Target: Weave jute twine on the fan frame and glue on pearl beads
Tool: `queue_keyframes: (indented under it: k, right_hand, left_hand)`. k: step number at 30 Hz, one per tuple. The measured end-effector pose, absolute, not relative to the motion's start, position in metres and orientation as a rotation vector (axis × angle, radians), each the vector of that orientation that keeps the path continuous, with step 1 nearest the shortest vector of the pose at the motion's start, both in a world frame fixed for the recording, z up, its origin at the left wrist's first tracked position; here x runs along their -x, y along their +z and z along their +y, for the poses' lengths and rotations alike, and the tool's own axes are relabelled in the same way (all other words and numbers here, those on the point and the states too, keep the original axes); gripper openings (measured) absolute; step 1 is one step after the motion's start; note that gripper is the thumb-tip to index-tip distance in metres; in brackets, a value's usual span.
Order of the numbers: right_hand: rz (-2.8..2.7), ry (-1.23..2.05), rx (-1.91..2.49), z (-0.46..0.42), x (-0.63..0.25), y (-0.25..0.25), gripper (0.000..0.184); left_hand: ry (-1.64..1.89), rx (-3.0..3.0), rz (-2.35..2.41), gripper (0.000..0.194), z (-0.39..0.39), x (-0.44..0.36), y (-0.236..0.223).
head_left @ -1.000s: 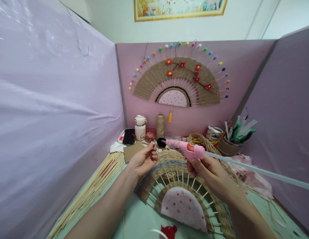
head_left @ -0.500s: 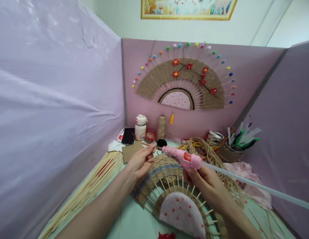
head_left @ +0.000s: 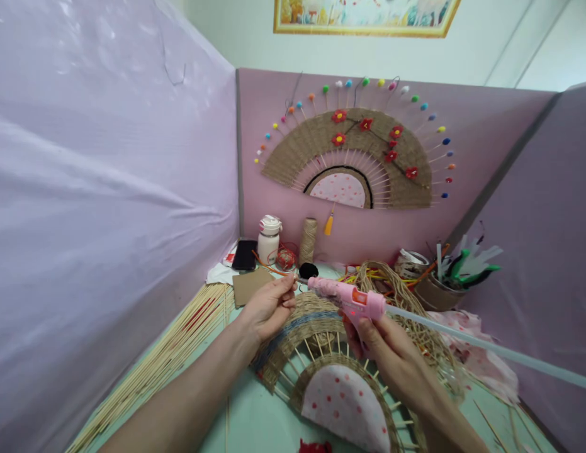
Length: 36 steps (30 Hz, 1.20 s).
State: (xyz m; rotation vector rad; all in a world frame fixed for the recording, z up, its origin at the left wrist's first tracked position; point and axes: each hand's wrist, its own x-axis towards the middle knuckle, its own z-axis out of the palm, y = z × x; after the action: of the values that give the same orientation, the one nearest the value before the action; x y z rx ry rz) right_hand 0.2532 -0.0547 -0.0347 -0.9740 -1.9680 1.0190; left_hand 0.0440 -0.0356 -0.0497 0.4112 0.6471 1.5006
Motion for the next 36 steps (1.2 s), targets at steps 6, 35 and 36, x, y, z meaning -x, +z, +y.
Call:
queue_keyframes:
  k: [6,35,36]
  right_hand:
    - [-2.065,0.862,1.132,-0.058,-0.253,-0.03,0.048]
    - [-1.994,0.897,1.068,-0.047,-0.254,-0.047,0.047]
    - [-1.989,0.901,1.069,-0.047,-0.254,-0.047,0.047]
  left_hand:
    - [1.484,-0.407,0.642,0.025,-0.036,-0.044,-0.049]
    - [1.501,-0.392,0.629,0.026,-0.037,-0.047,-0.049]
    - [1.498,-0.392,0.624,0.027,-0.037,-0.047,-0.05]
